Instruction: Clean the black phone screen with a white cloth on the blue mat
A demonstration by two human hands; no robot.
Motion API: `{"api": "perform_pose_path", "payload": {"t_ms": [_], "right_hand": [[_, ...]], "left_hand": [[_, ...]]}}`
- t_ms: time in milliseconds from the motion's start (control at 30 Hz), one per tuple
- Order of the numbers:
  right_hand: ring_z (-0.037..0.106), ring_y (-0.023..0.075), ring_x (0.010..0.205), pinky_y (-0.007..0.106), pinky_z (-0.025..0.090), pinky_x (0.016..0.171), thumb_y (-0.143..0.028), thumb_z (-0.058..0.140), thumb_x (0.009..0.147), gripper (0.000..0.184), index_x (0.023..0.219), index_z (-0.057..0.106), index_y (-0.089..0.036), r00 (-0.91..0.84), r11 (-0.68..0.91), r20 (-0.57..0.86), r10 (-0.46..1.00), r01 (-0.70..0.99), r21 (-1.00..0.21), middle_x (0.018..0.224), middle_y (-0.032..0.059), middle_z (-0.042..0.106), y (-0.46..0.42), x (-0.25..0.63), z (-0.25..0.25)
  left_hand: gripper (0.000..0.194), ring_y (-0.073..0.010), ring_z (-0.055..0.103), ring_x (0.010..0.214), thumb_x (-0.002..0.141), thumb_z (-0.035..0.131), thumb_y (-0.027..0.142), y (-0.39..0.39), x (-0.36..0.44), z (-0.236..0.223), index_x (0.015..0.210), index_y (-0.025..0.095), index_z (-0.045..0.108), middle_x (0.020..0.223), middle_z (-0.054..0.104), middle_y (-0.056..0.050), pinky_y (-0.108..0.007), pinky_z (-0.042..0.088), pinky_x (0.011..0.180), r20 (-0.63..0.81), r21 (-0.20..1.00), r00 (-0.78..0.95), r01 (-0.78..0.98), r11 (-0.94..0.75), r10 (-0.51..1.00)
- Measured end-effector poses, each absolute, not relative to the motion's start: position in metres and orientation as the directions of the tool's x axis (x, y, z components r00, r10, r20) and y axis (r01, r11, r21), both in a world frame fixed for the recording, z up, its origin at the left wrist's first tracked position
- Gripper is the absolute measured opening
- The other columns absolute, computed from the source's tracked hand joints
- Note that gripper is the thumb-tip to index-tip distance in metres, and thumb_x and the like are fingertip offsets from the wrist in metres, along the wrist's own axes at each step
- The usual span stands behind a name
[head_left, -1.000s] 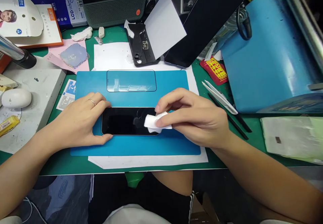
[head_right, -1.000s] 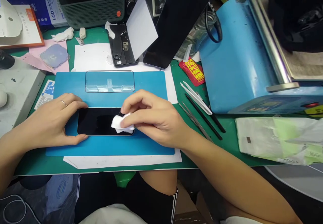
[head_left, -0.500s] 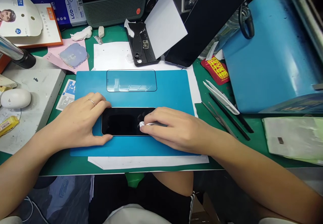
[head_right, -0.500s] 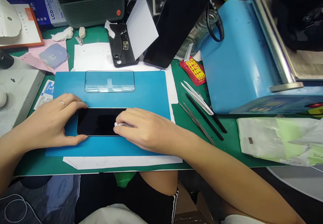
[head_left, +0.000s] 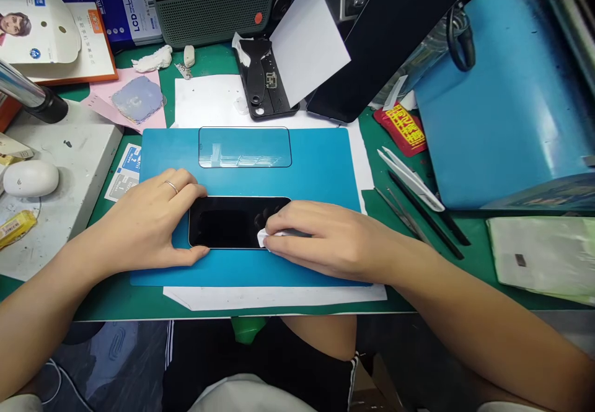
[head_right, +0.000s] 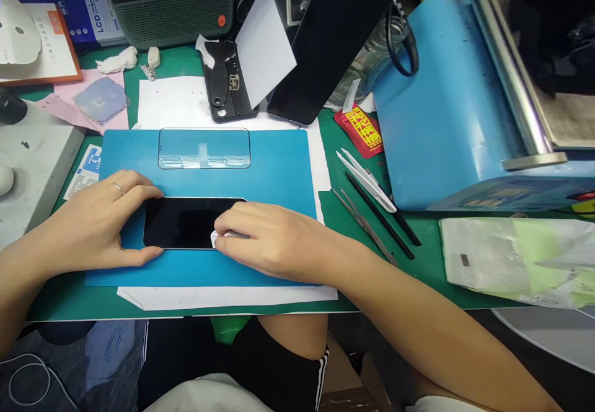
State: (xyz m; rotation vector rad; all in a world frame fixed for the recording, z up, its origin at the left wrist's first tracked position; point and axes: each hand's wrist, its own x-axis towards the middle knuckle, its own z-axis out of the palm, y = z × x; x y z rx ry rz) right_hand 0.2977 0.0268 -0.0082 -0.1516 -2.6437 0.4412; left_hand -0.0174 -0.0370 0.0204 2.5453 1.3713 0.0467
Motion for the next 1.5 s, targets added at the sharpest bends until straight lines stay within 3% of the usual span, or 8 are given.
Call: {"api": "perform_pose_path", "payload": {"t_ms": [267,400,533,900,1133,1233,1367,1500], "right_hand": [[0.067,0.0163,0.085,0.030,0.057,0.075,-0.014,0.062,0.109,0.012,0.106,0.073,-0.017,-0.920,0.903,0.343,0.191,0.028,-0.429,0.096,0.0058,0.076,0.028,0.302,-0.005],[0.066,0.0170,0.085,0.032,0.056,0.077,-0.012,0.062,0.109,0.014,0.104,0.074,-0.016,-0.936,0.907,0.315,0.158,0.011,-0.422,0.096,0.0074,0.075,0.030,0.306,-0.002],[0.067,0.0157,0.084,0.030,0.056,0.076,-0.017,0.062,0.110,0.016,0.102,0.075,-0.018,-0.944,0.879,0.241,0.225,0.090,-0.469,0.095,0.0056,0.076,0.029,0.304,0.000],[0.061,0.0151,0.081,0.029,0.051,0.070,-0.017,0.055,0.113,0.024,0.099,0.074,-0.016,-0.958,0.897,0.244,0.151,0.029,-0.441,0.094,0.0064,0.072,0.026,0.305,0.002],[0.066,0.0139,0.081,0.028,0.054,0.071,-0.024,0.055,0.114,0.025,0.099,0.075,-0.021,-0.947,0.822,0.178,0.268,0.128,-0.555,0.093,0.0042,0.076,0.024,0.302,-0.002],[0.065,0.0144,0.079,0.029,0.055,0.071,-0.022,0.057,0.113,0.022,0.099,0.074,-0.020,-0.928,0.841,0.215,0.303,0.154,-0.518,0.091,0.0036,0.075,0.025,0.301,-0.002],[0.064,0.0152,0.083,0.028,0.054,0.072,-0.015,0.057,0.112,0.018,0.109,0.074,-0.017,-0.943,0.894,0.283,0.178,0.035,-0.447,0.094,0.0056,0.073,0.027,0.303,0.001],[0.063,0.0151,0.083,0.027,0.054,0.071,-0.017,0.056,0.113,0.020,0.109,0.075,-0.017,-0.933,0.902,0.292,0.212,0.071,-0.426,0.093,0.0055,0.072,0.028,0.303,0.001]], "left_hand": [[0.059,-0.0326,0.066,0.101,0.095,0.063,0.063,-0.037,-0.017,0.020,0.128,0.014,0.062,0.119,0.067,-0.016,-0.045,0.056,0.082,-0.079,0.232,0.557,0.817,-0.528,0.827],[0.058,-0.0333,0.066,0.102,0.095,0.061,0.063,-0.036,-0.016,0.022,0.127,0.015,0.062,0.119,0.067,-0.017,-0.046,0.057,0.083,-0.101,0.237,0.550,0.823,-0.517,0.829],[0.058,-0.0336,0.066,0.101,0.094,0.062,0.062,-0.036,-0.015,0.022,0.127,0.015,0.062,0.119,0.067,-0.017,-0.046,0.056,0.082,-0.094,0.245,0.552,0.819,-0.518,0.829],[0.059,-0.0346,0.067,0.103,0.095,0.063,0.061,-0.036,-0.017,0.022,0.129,0.013,0.062,0.119,0.067,-0.018,-0.047,0.057,0.083,-0.096,0.240,0.556,0.818,-0.523,0.825],[0.059,-0.0350,0.067,0.104,0.095,0.062,0.063,-0.036,-0.016,0.021,0.130,0.015,0.061,0.119,0.068,-0.017,-0.048,0.058,0.084,-0.111,0.254,0.548,0.822,-0.509,0.829],[0.059,-0.0355,0.067,0.104,0.094,0.063,0.062,-0.036,-0.016,0.022,0.129,0.014,0.062,0.119,0.067,-0.018,-0.049,0.058,0.085,-0.108,0.259,0.547,0.822,-0.508,0.830],[0.058,-0.0342,0.066,0.103,0.094,0.062,0.062,-0.035,-0.015,0.023,0.129,0.015,0.062,0.119,0.067,-0.017,-0.048,0.058,0.085,-0.121,0.258,0.539,0.828,-0.498,0.834],[0.059,-0.0343,0.066,0.102,0.093,0.062,0.063,-0.035,-0.015,0.022,0.128,0.015,0.061,0.118,0.068,-0.017,-0.048,0.057,0.084,-0.117,0.264,0.539,0.827,-0.497,0.834]]}}
